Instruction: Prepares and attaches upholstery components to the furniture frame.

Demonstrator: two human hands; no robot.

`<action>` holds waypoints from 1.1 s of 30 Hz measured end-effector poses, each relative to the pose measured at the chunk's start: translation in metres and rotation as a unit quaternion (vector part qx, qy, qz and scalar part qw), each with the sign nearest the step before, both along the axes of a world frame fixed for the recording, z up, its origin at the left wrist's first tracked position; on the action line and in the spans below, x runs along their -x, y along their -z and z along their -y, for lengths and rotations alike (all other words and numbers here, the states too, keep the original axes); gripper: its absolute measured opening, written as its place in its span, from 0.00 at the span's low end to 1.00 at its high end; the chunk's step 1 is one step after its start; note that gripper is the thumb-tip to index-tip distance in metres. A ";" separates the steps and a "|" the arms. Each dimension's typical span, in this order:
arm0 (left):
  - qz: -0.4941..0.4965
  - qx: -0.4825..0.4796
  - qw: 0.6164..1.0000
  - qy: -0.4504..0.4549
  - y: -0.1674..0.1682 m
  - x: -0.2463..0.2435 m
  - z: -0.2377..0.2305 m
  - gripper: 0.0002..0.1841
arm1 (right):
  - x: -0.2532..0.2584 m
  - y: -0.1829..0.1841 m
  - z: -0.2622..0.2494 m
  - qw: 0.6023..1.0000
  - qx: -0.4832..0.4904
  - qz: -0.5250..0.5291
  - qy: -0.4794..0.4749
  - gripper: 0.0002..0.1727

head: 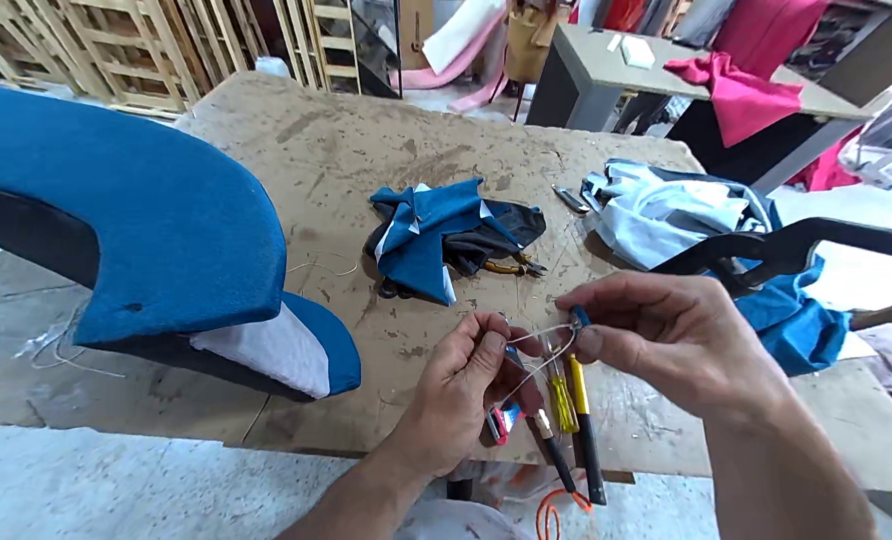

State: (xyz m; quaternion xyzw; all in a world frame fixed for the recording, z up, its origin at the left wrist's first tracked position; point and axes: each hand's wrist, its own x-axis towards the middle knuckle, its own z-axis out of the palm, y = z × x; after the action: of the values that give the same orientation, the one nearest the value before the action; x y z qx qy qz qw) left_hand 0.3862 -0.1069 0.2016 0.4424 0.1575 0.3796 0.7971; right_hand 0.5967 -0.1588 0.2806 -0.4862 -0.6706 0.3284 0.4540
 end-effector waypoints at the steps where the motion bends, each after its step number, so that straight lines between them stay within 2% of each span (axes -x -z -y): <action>1: 0.012 -0.006 1.000 0.010 0.000 -0.002 -0.001 0.11 | -0.003 -0.008 -0.004 1.000 -0.009 0.022 0.001 0.14; 6: 0.029 -0.024 0.998 0.043 0.000 -0.011 -0.008 0.10 | -0.012 -0.047 -0.020 0.992 -0.030 0.114 0.035 0.12; 16: 0.065 -0.011 0.995 0.073 -0.009 -0.025 -0.012 0.10 | -0.022 -0.103 -0.031 0.981 -0.042 0.173 0.083 0.11; 30: 0.080 0.010 0.994 0.072 -0.004 -0.033 -0.004 0.08 | -0.036 -0.128 -0.022 0.979 -0.072 0.167 0.090 0.10; 33: 0.038 -0.050 0.996 0.064 -0.001 -0.035 -0.004 0.06 | -0.033 -0.130 -0.020 0.981 -0.070 0.162 0.082 0.09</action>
State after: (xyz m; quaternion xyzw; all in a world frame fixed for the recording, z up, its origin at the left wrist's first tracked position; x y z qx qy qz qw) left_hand 0.4207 -0.1030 0.2028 0.4761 0.0789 0.3519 0.8020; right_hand 0.6297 -0.1384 0.4105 -0.5532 -0.7144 0.1592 0.3977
